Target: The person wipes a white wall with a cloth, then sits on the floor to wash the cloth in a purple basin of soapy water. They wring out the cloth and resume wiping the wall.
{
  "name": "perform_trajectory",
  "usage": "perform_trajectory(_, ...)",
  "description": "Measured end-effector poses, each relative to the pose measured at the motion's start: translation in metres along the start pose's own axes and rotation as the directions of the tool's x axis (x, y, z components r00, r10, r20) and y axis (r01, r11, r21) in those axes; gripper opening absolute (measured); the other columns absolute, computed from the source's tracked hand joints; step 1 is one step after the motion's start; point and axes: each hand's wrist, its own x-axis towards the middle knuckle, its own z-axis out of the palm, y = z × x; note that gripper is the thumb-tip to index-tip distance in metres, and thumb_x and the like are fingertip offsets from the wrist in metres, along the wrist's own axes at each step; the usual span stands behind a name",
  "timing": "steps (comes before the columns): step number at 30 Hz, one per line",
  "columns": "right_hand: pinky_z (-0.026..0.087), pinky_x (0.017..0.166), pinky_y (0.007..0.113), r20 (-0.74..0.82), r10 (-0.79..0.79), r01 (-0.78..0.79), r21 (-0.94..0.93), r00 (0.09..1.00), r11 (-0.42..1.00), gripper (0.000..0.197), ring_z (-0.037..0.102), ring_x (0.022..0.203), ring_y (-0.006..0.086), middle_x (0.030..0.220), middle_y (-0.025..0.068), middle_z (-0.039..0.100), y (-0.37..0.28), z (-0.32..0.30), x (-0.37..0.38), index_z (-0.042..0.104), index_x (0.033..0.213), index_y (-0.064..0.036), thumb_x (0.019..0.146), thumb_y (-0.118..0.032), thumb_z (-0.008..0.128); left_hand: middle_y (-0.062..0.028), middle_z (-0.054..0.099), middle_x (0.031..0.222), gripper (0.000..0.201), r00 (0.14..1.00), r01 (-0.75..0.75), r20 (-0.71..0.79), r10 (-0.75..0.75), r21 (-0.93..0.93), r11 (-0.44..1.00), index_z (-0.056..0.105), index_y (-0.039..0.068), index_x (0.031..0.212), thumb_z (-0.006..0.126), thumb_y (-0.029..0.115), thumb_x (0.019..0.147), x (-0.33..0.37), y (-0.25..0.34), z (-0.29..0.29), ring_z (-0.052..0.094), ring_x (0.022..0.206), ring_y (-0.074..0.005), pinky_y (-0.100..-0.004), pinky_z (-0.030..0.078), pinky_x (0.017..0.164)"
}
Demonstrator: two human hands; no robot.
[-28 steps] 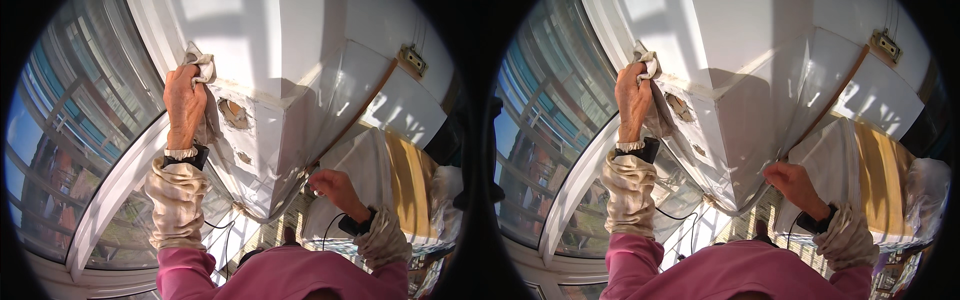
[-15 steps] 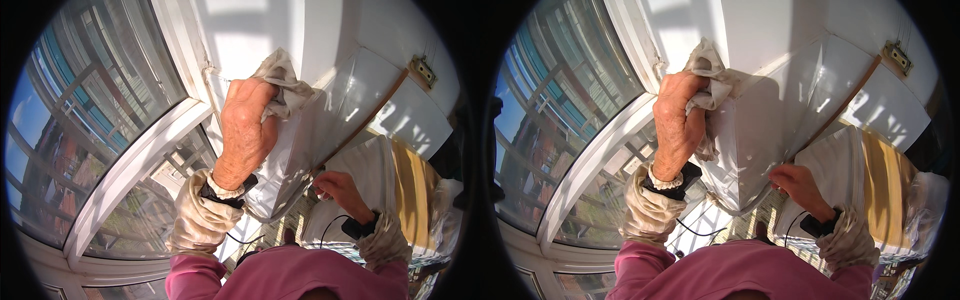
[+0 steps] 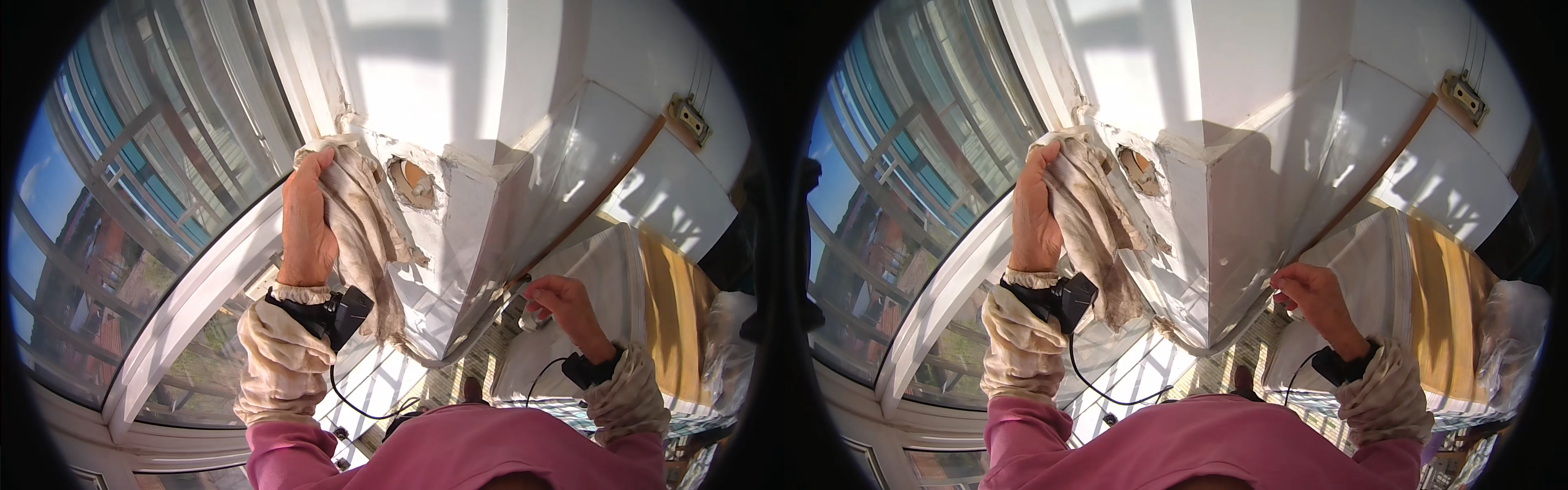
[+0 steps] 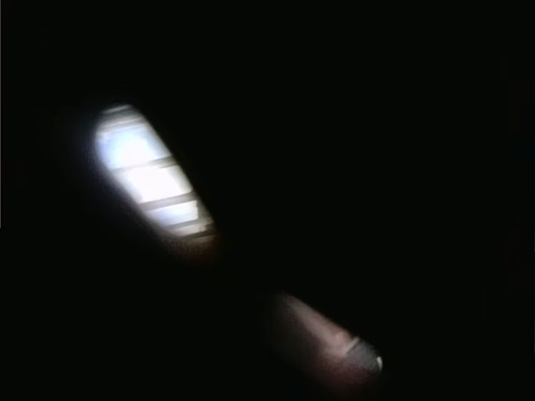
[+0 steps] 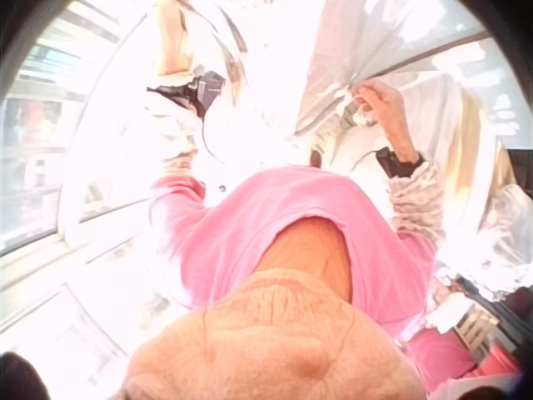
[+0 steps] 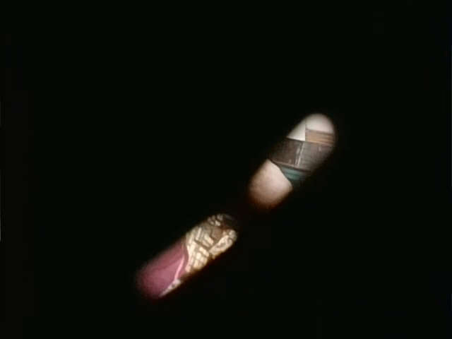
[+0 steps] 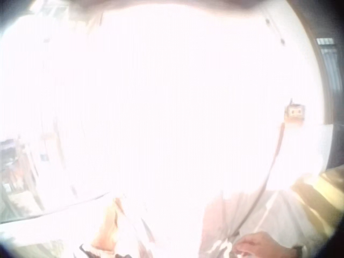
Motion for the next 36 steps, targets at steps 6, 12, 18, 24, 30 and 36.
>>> perform_trajectory(6,0.047,0.06,0.021,0.037,-0.02,0.021,-0.02,0.999,1.0,0.016,0.062,0.072,0.0102,0.082,0.0043,0.065,-0.007,-0.002,-0.005,0.064,0.092,0.0004,0.086,-0.012,0.055,-0.0038,0.06,0.081,0.012,0.651,-0.617,0.389,0.652,0.772,0.156,0.059,0.001,0.088,0.054,0.009,0.082,0.041,0.003,0.025,0.054,0.072,-0.0137,-0.0276,0.044,0.063)
perform_trajectory(12,0.046,0.058,0.021,0.022,-0.017,0.017,-0.008,1.0,1.0,0.017,0.062,0.072,0.0103,0.081,0.0048,0.064,-0.008,0.0,-0.006,0.064,0.091,0.0008,0.086,-0.013,0.055,-0.0099,0.054,0.085,0.02,0.727,-0.532,0.335,0.599,0.826,0.184,0.06,0.0,0.085,0.057,0.015,0.071,0.046,-0.018,0.026,0.045,0.079,-0.0228,-0.0335,0.041,0.075)
perform_trajectory(18,0.046,0.057,0.021,0.068,-0.016,0.019,-0.043,0.998,0.999,0.017,0.061,0.071,0.0084,0.082,0.0031,0.064,-0.008,0.004,-0.005,0.063,0.093,0.0007,0.088,-0.013,0.054,-0.0104,0.049,0.085,0.017,0.812,-0.55,0.323,0.486,0.703,0.451,0.059,0.0,0.085,0.056,0.012,0.073,0.003,-0.037,0.054,0.043,0.082,-0.022,-0.0322,0.036,0.078)
perform_trajectory(24,0.046,0.055,0.022,0.044,-0.07,0.071,-0.018,0.997,0.997,0.02,0.062,0.068,0.0099,0.076,0.0035,0.063,-0.002,0.002,-0.002,0.063,0.091,0.001,0.087,-0.017,0.056,-0.0081,0.05,0.081,0.014,0.707,-0.704,0.545,0.451,0.603,0.375,0.059,-0.001,0.085,0.057,0.003,0.071,-0.031,-0.062,0.075,0.04,0.08,-0.0231,-0.0326,0.034,0.073)
perform_trajectory(30,0.046,0.062,0.023,-0.005,-0.09,0.09,0.037,0.996,0.995,0.027,0.061,0.077,0.0099,0.084,0.0036,0.063,-0.004,-0.006,0.007,0.063,0.095,0.0002,0.091,-0.023,0.05,-0.0071,0.056,0.089,0.016,0.675,-0.697,0.674,0.301,0.448,0.56,0.06,0.0,0.091,0.056,0.001,0.075,-0.081,-0.096,0.091,0.045,0.08,-0.0198,-0.0294,0.037,0.075)
perform_trajectory(36,0.044,0.075,0.023,-0.085,-0.162,0.183,0.478,0.983,0.859,0.041,0.058,0.081,0.0105,0.088,0.0034,0.062,-0.016,-0.019,0.0,0.062,0.098,0.0019,0.092,-0.036,0.046,-0.0061,0.062,0.099,0.025,0.833,0.31,0.446,-0.328,0.116,0.944,0.056,-0.002,0.107,0.049,0.015,0.09,-0.095,-0.131,0.077,0.058,0.089,-0.0145,-0.0272,0.047,0.078)
